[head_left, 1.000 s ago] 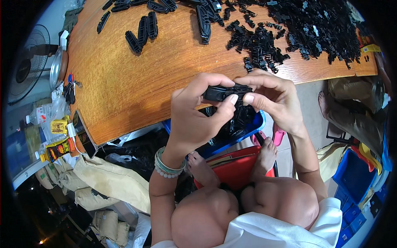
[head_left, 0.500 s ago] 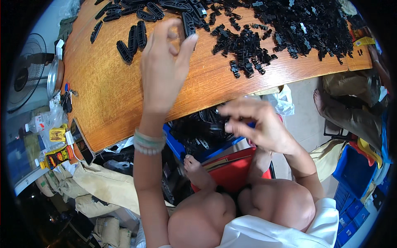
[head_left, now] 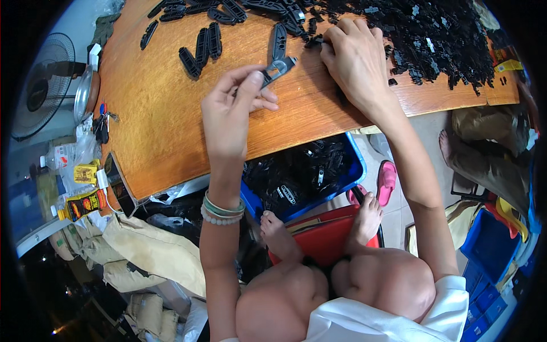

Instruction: The person assembles plastic components by picking up plastic bases and clips from the table, fitting them together by hand, and placing the assembled pieces into a bin.

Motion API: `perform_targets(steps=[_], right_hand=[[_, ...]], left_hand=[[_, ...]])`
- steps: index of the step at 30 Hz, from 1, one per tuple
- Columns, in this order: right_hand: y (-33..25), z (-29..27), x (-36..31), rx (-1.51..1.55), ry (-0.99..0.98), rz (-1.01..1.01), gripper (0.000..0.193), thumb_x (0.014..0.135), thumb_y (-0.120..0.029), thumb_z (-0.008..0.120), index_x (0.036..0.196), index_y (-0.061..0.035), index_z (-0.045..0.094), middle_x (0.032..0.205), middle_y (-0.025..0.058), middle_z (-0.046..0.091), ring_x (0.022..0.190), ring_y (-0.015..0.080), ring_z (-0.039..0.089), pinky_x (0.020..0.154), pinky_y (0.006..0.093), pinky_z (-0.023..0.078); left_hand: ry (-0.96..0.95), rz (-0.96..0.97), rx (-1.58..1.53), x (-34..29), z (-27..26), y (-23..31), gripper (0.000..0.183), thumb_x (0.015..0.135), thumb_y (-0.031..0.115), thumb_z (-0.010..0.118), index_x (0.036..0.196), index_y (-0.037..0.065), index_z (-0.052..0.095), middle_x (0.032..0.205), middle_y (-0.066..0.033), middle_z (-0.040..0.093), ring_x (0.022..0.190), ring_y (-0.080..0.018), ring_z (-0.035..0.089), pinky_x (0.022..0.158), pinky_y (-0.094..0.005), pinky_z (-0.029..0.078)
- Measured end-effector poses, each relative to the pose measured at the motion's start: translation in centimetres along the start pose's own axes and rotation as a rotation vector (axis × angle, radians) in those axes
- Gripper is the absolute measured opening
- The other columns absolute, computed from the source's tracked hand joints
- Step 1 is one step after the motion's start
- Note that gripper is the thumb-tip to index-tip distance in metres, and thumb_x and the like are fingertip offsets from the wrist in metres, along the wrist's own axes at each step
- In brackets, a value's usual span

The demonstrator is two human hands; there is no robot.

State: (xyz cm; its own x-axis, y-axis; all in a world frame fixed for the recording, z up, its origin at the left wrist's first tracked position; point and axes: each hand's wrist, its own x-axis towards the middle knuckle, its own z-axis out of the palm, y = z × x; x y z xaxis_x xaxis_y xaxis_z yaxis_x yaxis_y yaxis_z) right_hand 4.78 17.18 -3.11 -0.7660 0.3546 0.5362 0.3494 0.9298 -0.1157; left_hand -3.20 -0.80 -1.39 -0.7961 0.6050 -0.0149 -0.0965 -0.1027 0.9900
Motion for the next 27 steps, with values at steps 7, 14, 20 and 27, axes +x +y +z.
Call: perform_targets(steps=[7, 14, 20, 27], right_hand=[[0.1, -0.2, -0.4, 0.189, 0.269, -0.098, 0.011, 0.078, -0.003, 0.062, 0.088, -0.0034, 0.059, 0.082, 0.0070, 0.060, 0.076, 0.0220, 0.057, 0.069, 0.0312, 0.039], [-3.6, -3.8, -2.8, 1.088, -0.071, -0.087, 0.015, 0.078, 0.003, 0.060, 0.092, -0.0008, 0.063, 0.079, 0.0109, 0.060, 0.072, 0.0255, 0.060, 0.063, 0.0310, 0.047], [-2.8, -4.1, -3.1, 0.844, 0.048, -0.320, 0.019, 0.070, 0.004, 0.063, 0.088, 0.0007, 0.064, 0.079, 0.0089, 0.060, 0.075, 0.0265, 0.056, 0.069, 0.0315, 0.045], [-3.0, -5.3, -4.8, 1.338, -0.459, 0.310, 0.024, 0.079, -0.004, 0.067, 0.103, 0.0005, 0.064, 0.079, -0.0007, 0.061, 0.065, 0.0023, 0.051, 0.056, 0.0180, 0.040]], left_hand=[[-0.032, 0.007, 0.047, -2.7, -0.2, 0.4, 0.026, 0.081, -0.002, 0.062, 0.104, -0.011, 0.056, 0.081, -0.0115, 0.061, 0.066, -0.0127, 0.061, 0.060, -0.0226, 0.052], [-0.127, -0.085, -0.004, -3.4, 0.2, 0.6, 0.025, 0.080, -0.003, 0.063, 0.103, -0.009, 0.056, 0.079, -0.0116, 0.063, 0.063, -0.0161, 0.064, 0.056, -0.0235, 0.054], [-0.082, -0.171, -0.088, -3.7, 1.0, 1.6, 0.021, 0.081, -0.002, 0.062, 0.101, -0.009, 0.056, 0.082, -0.0127, 0.063, 0.068, -0.0178, 0.066, 0.060, -0.0239, 0.055], [-0.123, 0.112, 0.279, -4.5, 0.8, 2.0, 0.019, 0.080, -0.008, 0.057, 0.099, -0.007, 0.058, 0.081, -0.0116, 0.062, 0.064, -0.0134, 0.062, 0.056, -0.0214, 0.051]])
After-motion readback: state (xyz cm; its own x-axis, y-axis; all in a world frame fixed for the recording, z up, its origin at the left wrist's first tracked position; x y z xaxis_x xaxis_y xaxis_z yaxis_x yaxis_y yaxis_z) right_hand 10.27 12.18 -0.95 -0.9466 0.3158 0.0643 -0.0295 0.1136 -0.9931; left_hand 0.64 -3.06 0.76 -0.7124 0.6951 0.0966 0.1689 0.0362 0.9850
